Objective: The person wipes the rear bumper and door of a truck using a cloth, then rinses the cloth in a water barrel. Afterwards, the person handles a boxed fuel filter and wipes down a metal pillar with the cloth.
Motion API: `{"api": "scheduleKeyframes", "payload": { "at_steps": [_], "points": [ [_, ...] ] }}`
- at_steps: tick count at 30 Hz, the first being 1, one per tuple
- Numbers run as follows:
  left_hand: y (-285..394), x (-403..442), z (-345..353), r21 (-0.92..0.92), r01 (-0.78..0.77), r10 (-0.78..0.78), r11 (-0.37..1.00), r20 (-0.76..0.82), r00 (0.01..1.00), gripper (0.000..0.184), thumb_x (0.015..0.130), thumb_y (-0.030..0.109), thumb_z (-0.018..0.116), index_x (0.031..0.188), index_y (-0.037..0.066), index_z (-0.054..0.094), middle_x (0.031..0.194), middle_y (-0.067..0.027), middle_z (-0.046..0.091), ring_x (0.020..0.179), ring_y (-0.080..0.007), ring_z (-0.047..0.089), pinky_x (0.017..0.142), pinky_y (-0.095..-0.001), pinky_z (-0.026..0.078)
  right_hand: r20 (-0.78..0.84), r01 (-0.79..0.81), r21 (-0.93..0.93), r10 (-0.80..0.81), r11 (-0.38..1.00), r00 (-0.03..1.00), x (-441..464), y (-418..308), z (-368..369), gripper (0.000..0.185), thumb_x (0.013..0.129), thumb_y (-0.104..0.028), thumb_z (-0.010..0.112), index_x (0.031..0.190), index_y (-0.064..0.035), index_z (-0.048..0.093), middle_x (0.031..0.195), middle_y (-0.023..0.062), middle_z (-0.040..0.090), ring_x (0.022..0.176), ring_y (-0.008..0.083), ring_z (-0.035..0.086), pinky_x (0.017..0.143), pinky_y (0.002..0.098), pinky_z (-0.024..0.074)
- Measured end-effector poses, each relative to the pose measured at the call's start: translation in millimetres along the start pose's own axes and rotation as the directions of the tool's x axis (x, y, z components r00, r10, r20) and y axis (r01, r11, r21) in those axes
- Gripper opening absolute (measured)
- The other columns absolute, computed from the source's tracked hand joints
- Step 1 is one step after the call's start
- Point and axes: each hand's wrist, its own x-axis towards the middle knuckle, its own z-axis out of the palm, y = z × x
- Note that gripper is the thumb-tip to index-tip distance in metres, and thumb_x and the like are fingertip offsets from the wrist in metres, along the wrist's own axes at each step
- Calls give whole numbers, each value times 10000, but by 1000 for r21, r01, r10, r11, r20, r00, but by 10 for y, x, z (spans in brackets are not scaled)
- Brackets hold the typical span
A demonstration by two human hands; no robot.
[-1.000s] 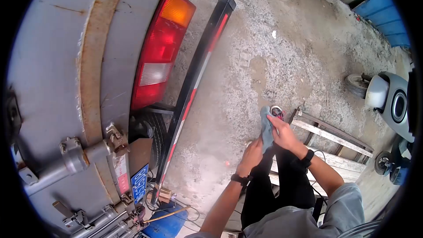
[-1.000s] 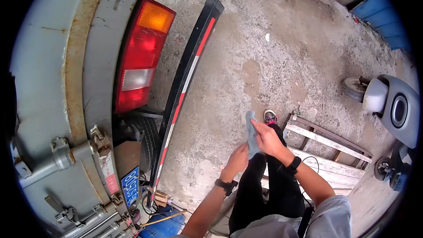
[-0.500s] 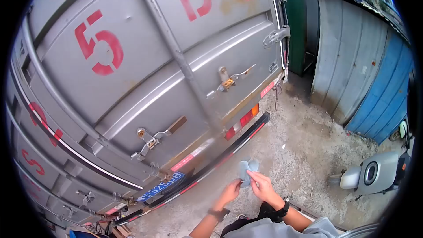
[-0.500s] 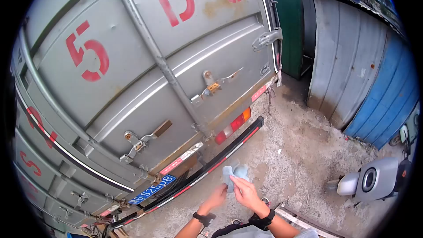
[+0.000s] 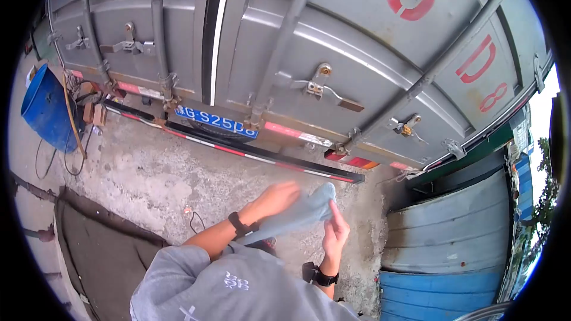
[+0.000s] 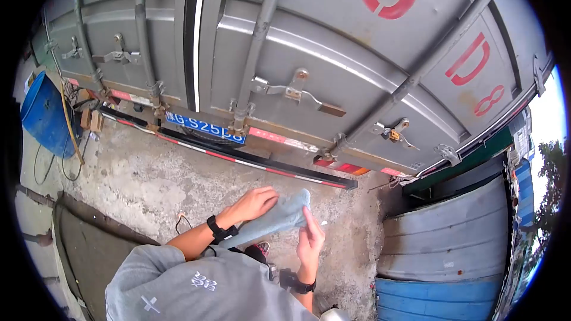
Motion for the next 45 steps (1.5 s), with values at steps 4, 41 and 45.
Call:
{"api": "scheduleKeyframes", "payload": {
  "at_steps": [4, 41, 45],
  "points": [
    [407, 71, -438, 46, -42, 52, 998, -250, 967, 96, 912, 53, 639, 994, 14, 606, 888, -153, 594, 782, -387, 623, 649, -429, 502, -112, 80, -124, -95, 989, 989, 36, -44, -71, 464, 867, 102, 533, 1315, 15, 619, 1228, 157, 685, 1022, 154, 637, 948, 287, 475],
    [490, -1003, -41, -99, -296, 304, 950, 510, 805, 124, 930, 130, 599, 993, 24, 590, 847, -130, 640, 792, -333, 654, 674, -425, 528, -428, -351, -563, 100, 748, 898, -914, 906, -610, 125, 675, 34, 683, 794, 8, 654, 660, 148, 604, 588, 279, 602, 579, 377, 481],
    [388, -951, -294, 34, -229, 190, 973, 447, 874, 129, 949, 147, 602, 992, 26, 590, 851, -135, 659, 786, -338, 663, 681, -424, 532, -456, -474, -474, 254, 742, 853, -726, 796, -264, 200, 732, -11, 656, 932, -24, 643, 694, 182, 643, 653, 358, 650, 628, 440, 509]
  ]
}}
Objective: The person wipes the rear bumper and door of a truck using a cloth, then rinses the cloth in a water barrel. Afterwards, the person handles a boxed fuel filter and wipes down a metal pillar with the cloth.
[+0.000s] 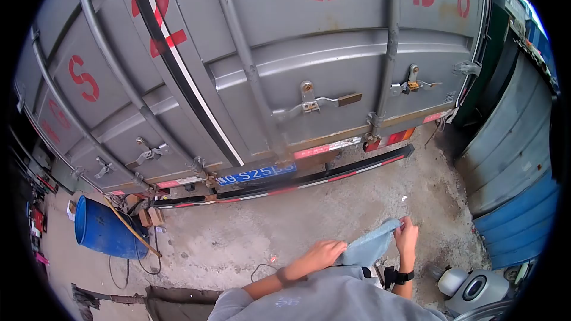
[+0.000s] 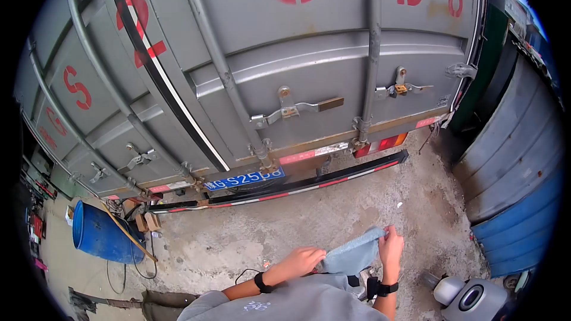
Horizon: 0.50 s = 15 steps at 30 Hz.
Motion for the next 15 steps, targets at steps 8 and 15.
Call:
{"api": "scheduleKeyframes", "payload": {
  "at_steps": [8, 15],
  "points": [
    [-162, -625, -128, 14, 156, -154, 988, -89, 984, 117, 977, 162, 586, 1022, 54, 585, 873, -144, 676, 787, -343, 674, 655, -433, 543, 352, 379, -109, -321, 919, 879, 31, -510, 281, 262, 774, -54, 597, 1031, -51, 645, 823, 233, 685, 813, 444, 664, 727, 517, 538],
    [-308, -614, -369, -2, 362, -353, 932, -218, 910, 166, 991, 156, 570, 1102, 35, 591, 860, -165, 681, 778, -360, 673, 661, -420, 530, 504, 364, 214, -422, 907, 754, -49, -538, 350, 326, 815, -93, 633, 1131, -54, 708, 925, 235, 707, 847, 387, 697, 780, 450, 560]
  ]
}}
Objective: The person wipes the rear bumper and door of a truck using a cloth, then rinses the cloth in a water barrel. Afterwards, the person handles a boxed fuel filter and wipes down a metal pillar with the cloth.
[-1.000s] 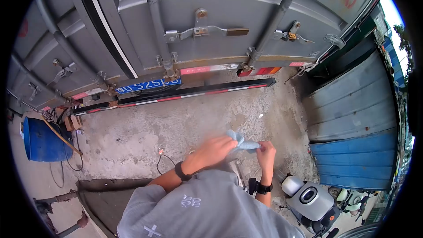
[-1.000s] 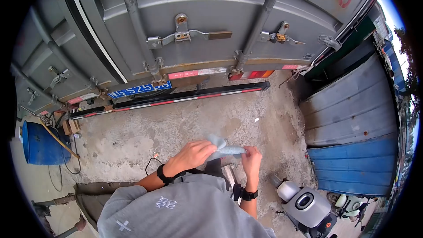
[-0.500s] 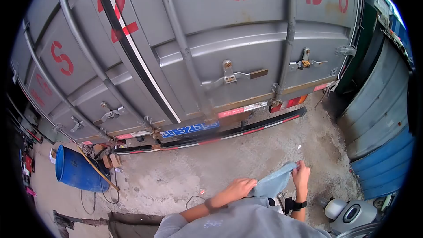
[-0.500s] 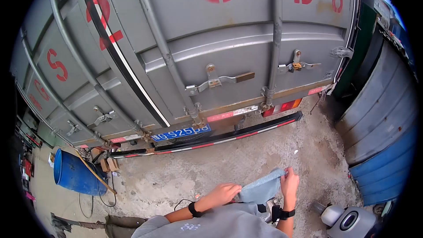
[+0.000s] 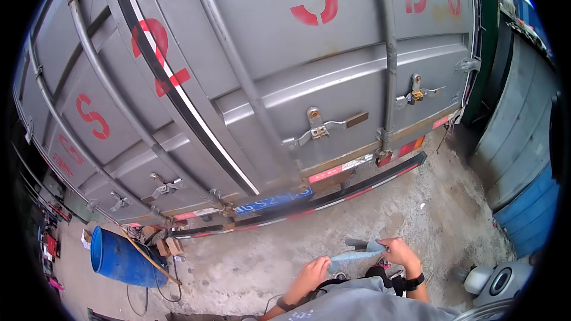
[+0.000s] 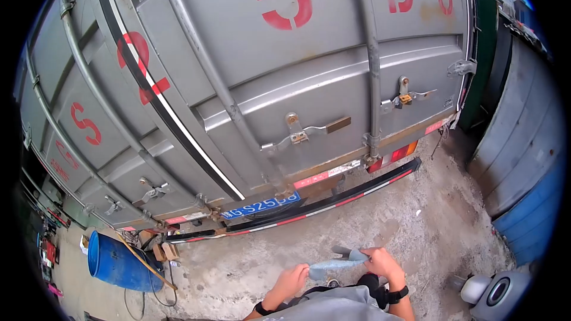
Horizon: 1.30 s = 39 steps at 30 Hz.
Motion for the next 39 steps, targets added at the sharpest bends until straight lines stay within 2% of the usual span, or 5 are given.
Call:
{"api": "scheduleKeyframes", "payload": {
  "at_steps": [4, 13, 27, 31, 39],
  "points": [
    [1, 194, -80, 29, 20, -18, 999, -54, 998, 129, 966, 126, 605, 1056, 34, 609, 888, -164, 685, 782, -351, 680, 672, -417, 545, 47, 57, 386, -82, 921, 996, 2, -70, 6, 288, 881, -155, 658, 1143, -53, 720, 912, 184, 733, 791, 316, 713, 755, 394, 564],
    [461, 887, -37, -108, -355, 343, 928, -119, 932, 124, 901, 48, 665, 1012, 13, 624, 895, -151, 673, 770, -337, 668, 673, -412, 542, 79, -125, 173, 112, 977, 990, 87, 285, 244, 103, 862, -122, 703, 918, -38, 720, 850, 150, 719, 798, 271, 710, 704, 364, 550],
    [422, 1179, 156, 12, -394, 367, 919, -387, 846, 121, 850, 66, 700, 946, 55, 628, 640, -112, 624, 548, -300, 634, 490, -398, 485, -751, 56, 143, 72, 988, 656, 405, 160, -699, 143, 993, -103, 590, 898, 4, 589, 666, -8, 515, 590, 67, 441, 538, 248, 366],
    [541, 1571, -324, 121, -483, 477, 867, -484, 734, 129, 827, 54, 709, 930, 56, 631, 596, -78, 606, 498, -256, 607, 459, -375, 461, -760, 255, 128, -71, 958, 647, 750, -315, -1248, 143, 1031, -117, 548, 958, 4, 575, 719, 2, 553, 642, 61, 528, 596, 217, 438],
    [1753, 2589, -1994, 577, -574, 804, 581, -515, 297, 106, 837, 55, 700, 911, 65, 624, 608, -46, 621, 505, -243, 614, 460, -355, 474, -858, 557, -245, -445, 794, 257, 1720, -1904, -2599, 135, 1012, -111, 593, 1030, 19, 623, 796, 2, 629, 690, 41, 544, 621, 192, 446]
  ]
}}
